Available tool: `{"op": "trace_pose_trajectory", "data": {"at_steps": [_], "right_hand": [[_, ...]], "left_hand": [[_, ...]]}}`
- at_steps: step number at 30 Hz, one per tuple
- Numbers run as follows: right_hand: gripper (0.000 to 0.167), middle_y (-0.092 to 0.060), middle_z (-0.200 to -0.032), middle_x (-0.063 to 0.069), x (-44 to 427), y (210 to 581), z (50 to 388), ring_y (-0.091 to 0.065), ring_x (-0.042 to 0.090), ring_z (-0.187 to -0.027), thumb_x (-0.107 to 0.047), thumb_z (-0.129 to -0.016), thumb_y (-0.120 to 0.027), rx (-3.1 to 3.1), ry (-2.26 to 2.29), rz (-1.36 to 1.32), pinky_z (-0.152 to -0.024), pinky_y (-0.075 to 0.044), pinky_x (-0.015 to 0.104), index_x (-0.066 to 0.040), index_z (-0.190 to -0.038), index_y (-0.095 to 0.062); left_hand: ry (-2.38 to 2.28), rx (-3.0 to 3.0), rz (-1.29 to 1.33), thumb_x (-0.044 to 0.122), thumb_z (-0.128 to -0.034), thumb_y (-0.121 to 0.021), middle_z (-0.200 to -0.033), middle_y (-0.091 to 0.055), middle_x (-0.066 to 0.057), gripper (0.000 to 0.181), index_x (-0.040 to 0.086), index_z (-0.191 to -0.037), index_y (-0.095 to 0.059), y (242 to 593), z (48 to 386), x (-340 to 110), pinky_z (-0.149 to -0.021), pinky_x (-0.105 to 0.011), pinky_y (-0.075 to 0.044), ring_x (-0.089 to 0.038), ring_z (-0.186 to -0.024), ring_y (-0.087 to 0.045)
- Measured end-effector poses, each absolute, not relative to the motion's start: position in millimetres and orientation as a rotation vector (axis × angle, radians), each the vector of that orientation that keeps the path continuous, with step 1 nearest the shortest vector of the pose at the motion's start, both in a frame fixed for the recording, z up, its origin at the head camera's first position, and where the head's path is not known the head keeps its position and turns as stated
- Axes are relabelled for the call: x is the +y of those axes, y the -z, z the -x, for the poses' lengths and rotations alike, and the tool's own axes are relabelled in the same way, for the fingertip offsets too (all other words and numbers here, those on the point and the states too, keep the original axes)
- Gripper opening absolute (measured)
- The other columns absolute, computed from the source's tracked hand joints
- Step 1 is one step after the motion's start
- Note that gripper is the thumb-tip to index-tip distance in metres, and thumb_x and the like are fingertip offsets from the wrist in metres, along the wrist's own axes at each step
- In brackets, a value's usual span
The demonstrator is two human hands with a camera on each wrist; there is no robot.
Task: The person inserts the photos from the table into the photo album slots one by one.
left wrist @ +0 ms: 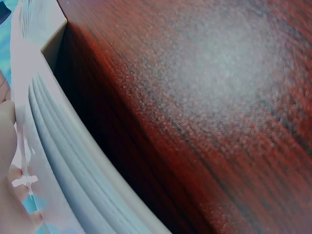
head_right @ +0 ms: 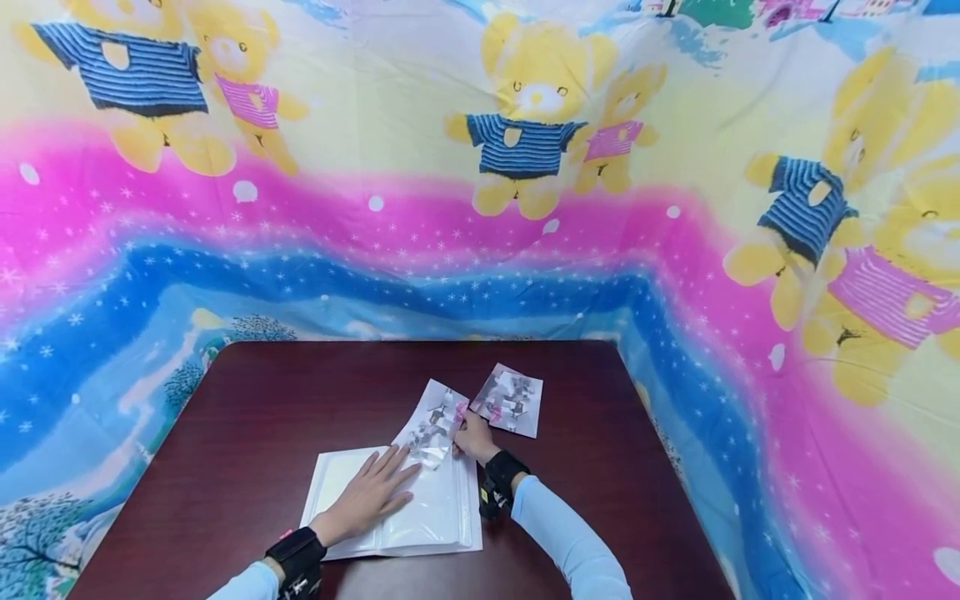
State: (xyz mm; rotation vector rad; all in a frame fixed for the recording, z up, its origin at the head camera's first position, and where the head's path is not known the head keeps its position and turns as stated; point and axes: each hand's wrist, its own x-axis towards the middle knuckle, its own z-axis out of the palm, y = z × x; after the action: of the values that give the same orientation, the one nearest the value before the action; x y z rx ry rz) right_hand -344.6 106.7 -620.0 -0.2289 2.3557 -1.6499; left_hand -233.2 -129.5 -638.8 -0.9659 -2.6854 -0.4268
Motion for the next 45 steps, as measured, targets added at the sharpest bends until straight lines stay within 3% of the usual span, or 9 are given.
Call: {"op": "trace_pose_trajectory", "data": {"at_steps": [6,11,15,19,22,26,35,41,45], "right_hand": [[0.014,-0.054,-0.068,0.015,109,607,360,-0.062,0.024,-0.050,0.018,-0.086,-0.054,2.422,1.553,0.456,-0.050,-0.057,0.038,0.014,-0.099,-0.049],[0.031,-0.059,-0.071,0.017,108,600,365,-0.061,0.024,-0.057,0.015,-0.088,-0.054,2.396,1.332,0.655,-0.052,-0.054,0.031,0.013,-0.118,-0.052],[0.042,-0.062,-0.092,0.023,103,593,366,-0.059,0.023,-0.075,0.012,-0.085,-0.062,2.258,1.433,0.637,-0.063,-0.051,0.029,0.014,-0.124,-0.045],[0.057,-0.056,-0.094,0.031,99,587,370,-0.059,0.037,-0.083,0.010,-0.091,-0.060,2.153,1.758,0.507,-0.071,-0.053,0.048,0.009,-0.141,-0.032],[0.048,-0.053,-0.085,0.033,97,588,375,-0.056,0.047,-0.076,0.007,-0.098,-0.052,2.234,1.786,0.515,-0.067,-0.050,0.057,0.004,-0.144,-0.038],[0.035,-0.055,-0.084,0.031,98,595,376,-0.049,0.052,-0.073,0.004,-0.102,-0.045,2.308,1.599,0.602,-0.061,-0.046,0.050,0.003,-0.136,-0.052],[0.034,-0.045,-0.069,0.012,104,604,362,-0.031,0.010,-0.048,0.003,-0.103,-0.041,2.217,1.366,0.709,-0.049,-0.032,0.027,-0.001,-0.131,-0.060],[0.032,-0.052,-0.076,0.002,107,611,354,-0.035,0.008,-0.053,0.001,-0.103,-0.043,2.220,1.279,0.797,-0.054,-0.034,0.025,-0.004,-0.122,-0.067],[0.032,-0.062,-0.088,0.010,104,613,344,-0.041,0.011,-0.060,0.004,-0.100,-0.043,2.246,1.245,0.774,-0.056,-0.036,0.024,-0.001,-0.116,-0.070]], "left_hand": [[0.462,-2.648,0.986,0.029,-0.0984,-0.060,-0.148,-0.042,-0.026,0.045,0.008,-0.138,-0.057,637,235,-131,-0.107,-0.064,-0.031,-0.046,-0.135,-0.039],[0.449,-2.707,0.988,0.032,-0.0998,-0.057,-0.148,-0.042,-0.026,0.043,0.010,-0.137,-0.058,631,230,-130,-0.107,-0.065,-0.030,-0.047,-0.135,-0.038],[0.404,-2.764,1.078,0.042,-0.0995,-0.055,-0.149,-0.041,-0.025,0.048,0.013,-0.138,-0.058,620,218,-129,-0.106,-0.065,-0.031,-0.048,-0.136,-0.036],[0.388,-2.754,1.235,0.051,-0.0934,-0.061,-0.150,-0.040,-0.025,0.058,0.015,-0.139,-0.057,613,204,-127,-0.104,-0.062,-0.036,-0.049,-0.136,-0.036],[0.398,-2.686,1.308,0.049,-0.0873,-0.070,-0.147,-0.043,-0.027,0.063,0.014,-0.138,-0.058,611,198,-125,-0.102,-0.058,-0.041,-0.049,-0.134,-0.038],[0.412,-2.600,1.303,0.046,-0.0827,-0.076,-0.144,-0.045,-0.028,0.065,0.012,-0.135,-0.059,616,195,-124,-0.100,-0.055,-0.044,-0.049,-0.131,-0.042],[0.465,-2.545,1.207,0.045,-0.0802,-0.079,-0.145,-0.046,-0.024,0.064,0.014,-0.134,-0.060,632,193,-126,-0.100,-0.057,-0.043,-0.047,-0.133,-0.042],[0.513,-2.525,1.216,0.044,-0.0796,-0.080,-0.146,-0.045,-0.023,0.061,0.015,-0.131,-0.063,635,193,-127,-0.099,-0.060,-0.043,-0.047,-0.133,-0.041],[0.542,-2.528,1.219,0.043,-0.0809,-0.079,-0.146,-0.045,-0.024,0.058,0.014,-0.129,-0.064,635,192,-125,-0.099,-0.062,-0.042,-0.049,-0.132,-0.041]]}}
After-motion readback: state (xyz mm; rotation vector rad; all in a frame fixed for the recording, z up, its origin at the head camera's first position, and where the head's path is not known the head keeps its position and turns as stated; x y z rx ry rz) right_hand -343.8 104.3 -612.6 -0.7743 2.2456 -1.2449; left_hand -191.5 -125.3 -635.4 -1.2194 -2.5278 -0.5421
